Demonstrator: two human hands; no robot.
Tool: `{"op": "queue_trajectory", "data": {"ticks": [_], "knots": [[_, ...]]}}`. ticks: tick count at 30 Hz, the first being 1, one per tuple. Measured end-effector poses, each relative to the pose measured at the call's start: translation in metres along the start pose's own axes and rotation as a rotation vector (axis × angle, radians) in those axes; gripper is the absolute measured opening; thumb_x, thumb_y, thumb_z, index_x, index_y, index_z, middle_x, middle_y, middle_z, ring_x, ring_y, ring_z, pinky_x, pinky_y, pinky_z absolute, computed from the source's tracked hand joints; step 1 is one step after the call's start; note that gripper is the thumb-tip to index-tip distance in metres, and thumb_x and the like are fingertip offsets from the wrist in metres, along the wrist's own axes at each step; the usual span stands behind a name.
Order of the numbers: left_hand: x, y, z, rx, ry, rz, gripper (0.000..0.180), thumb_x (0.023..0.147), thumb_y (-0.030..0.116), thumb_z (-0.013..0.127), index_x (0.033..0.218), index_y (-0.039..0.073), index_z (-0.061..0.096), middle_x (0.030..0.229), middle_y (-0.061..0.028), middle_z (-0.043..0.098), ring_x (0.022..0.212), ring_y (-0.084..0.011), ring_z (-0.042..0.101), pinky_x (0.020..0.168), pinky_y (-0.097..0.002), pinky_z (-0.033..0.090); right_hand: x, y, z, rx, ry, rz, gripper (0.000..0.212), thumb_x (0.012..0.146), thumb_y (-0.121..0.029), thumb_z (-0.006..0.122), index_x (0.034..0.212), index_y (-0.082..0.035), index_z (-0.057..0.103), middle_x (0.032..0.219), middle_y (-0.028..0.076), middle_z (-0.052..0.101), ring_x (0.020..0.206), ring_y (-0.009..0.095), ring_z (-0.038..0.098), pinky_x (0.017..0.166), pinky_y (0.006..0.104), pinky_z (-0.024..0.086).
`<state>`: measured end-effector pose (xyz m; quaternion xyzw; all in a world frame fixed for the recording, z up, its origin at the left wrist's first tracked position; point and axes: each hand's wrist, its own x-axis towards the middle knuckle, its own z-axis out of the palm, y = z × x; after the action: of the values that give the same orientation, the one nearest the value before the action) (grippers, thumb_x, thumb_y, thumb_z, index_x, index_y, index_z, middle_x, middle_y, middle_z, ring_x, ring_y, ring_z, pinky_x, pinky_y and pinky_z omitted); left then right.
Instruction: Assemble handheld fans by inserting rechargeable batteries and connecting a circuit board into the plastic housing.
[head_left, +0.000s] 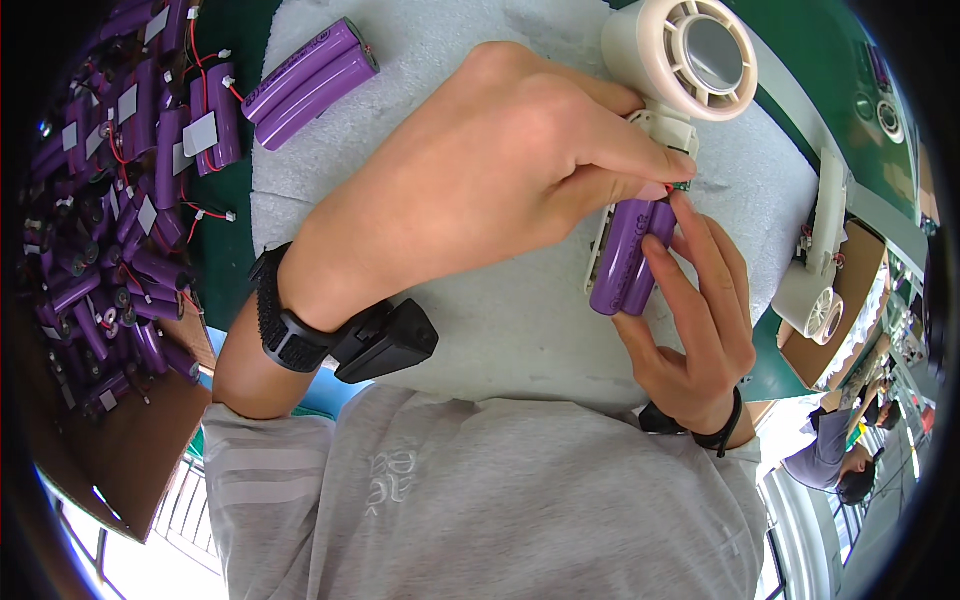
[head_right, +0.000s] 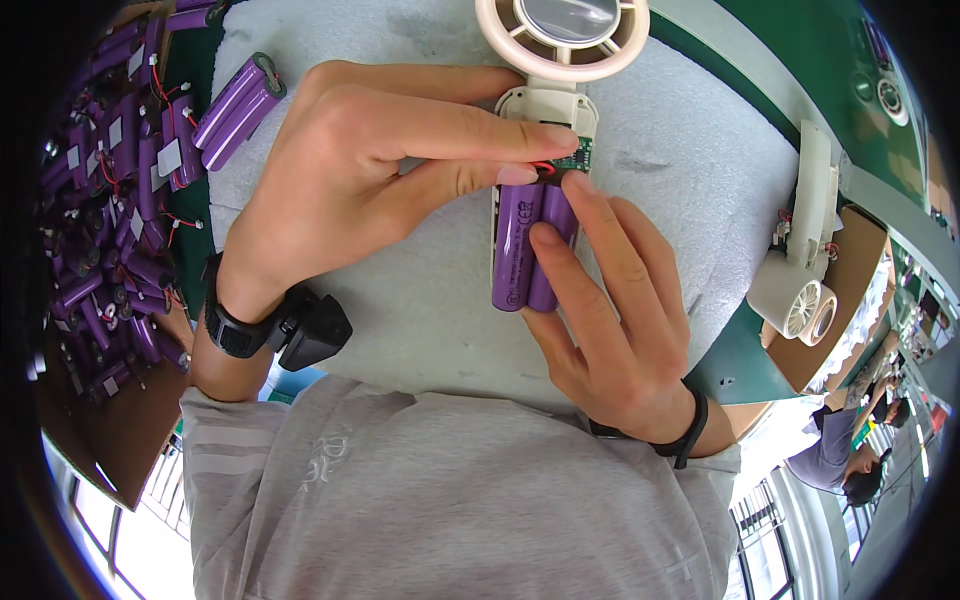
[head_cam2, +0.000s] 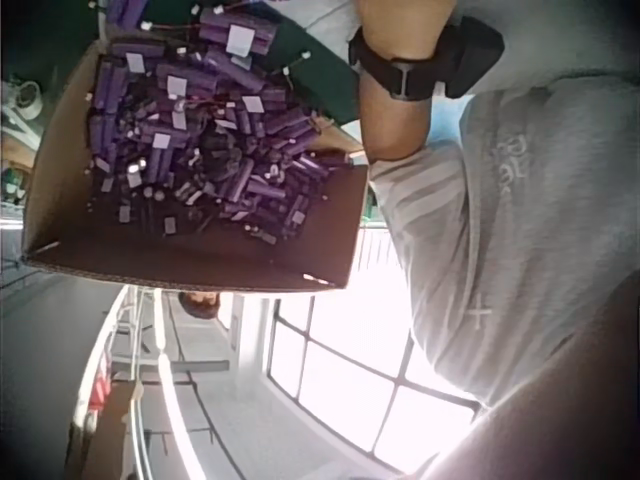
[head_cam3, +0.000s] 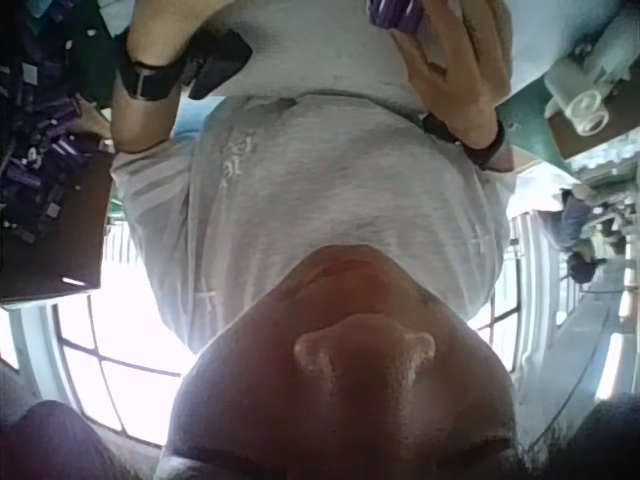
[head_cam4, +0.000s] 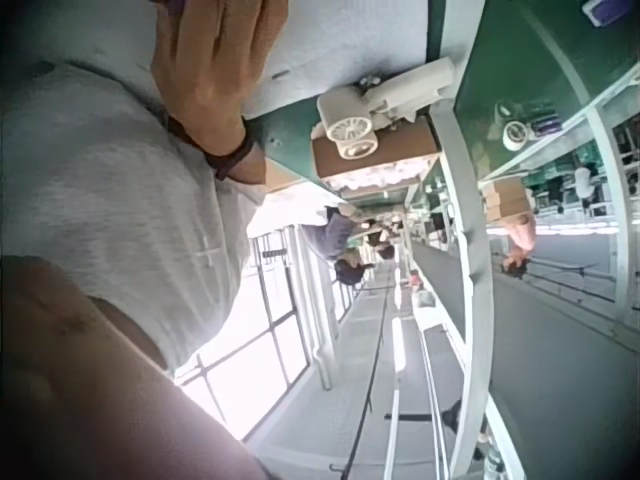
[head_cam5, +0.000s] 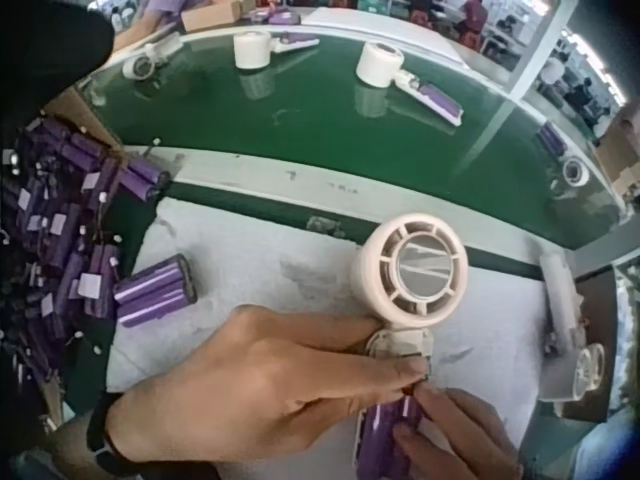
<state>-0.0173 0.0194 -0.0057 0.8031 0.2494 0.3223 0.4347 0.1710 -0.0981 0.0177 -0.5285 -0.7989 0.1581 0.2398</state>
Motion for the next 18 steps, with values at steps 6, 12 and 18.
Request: {"op": "queue_trajectory", "data": {"ticks": [6,12,18], "knots": [[-0.002,-0.003,0.002,-0.024,0.019,0.001,0.026,0.075,0.000,0.073,0.100,0.004,0.073,0.089,-0.0133,0.070,0.073,-0.0213,0.070,0.059,-0.0258,0.054,0.000,0.003,-0.003,0.022,-0.053,0.002,0.052,0.057,0.007,0.076,0.107,0.005,0.063,0.128,0.028,0.053,0.115,0.041,0.056,0.090,0.0432,0.053],[-0.002,-0.003,0.000,-0.018,0.002,-0.012,0.026,0.074,0.000,0.074,0.100,0.005,0.073,0.089,-0.0129,0.070,0.072,-0.0215,0.070,0.058,-0.0258,0.054,-0.003,0.009,0.005,0.170,0.004,0.039,0.041,0.059,0.009,0.076,0.094,0.001,0.057,0.131,0.029,0.045,0.118,0.041,0.054,0.095,0.0498,0.052],[-0.001,-0.004,0.000,0.021,-0.008,0.008,0.032,0.068,0.007,0.080,0.099,0.006,0.074,0.089,-0.0126,0.071,0.073,-0.0229,0.070,0.058,-0.0262,0.054,-0.003,0.009,0.011,0.292,0.070,0.079,0.040,0.058,0.008,0.078,0.091,-0.001,0.056,0.129,0.025,0.045,0.120,0.038,0.052,0.096,0.0507,0.051]]}}
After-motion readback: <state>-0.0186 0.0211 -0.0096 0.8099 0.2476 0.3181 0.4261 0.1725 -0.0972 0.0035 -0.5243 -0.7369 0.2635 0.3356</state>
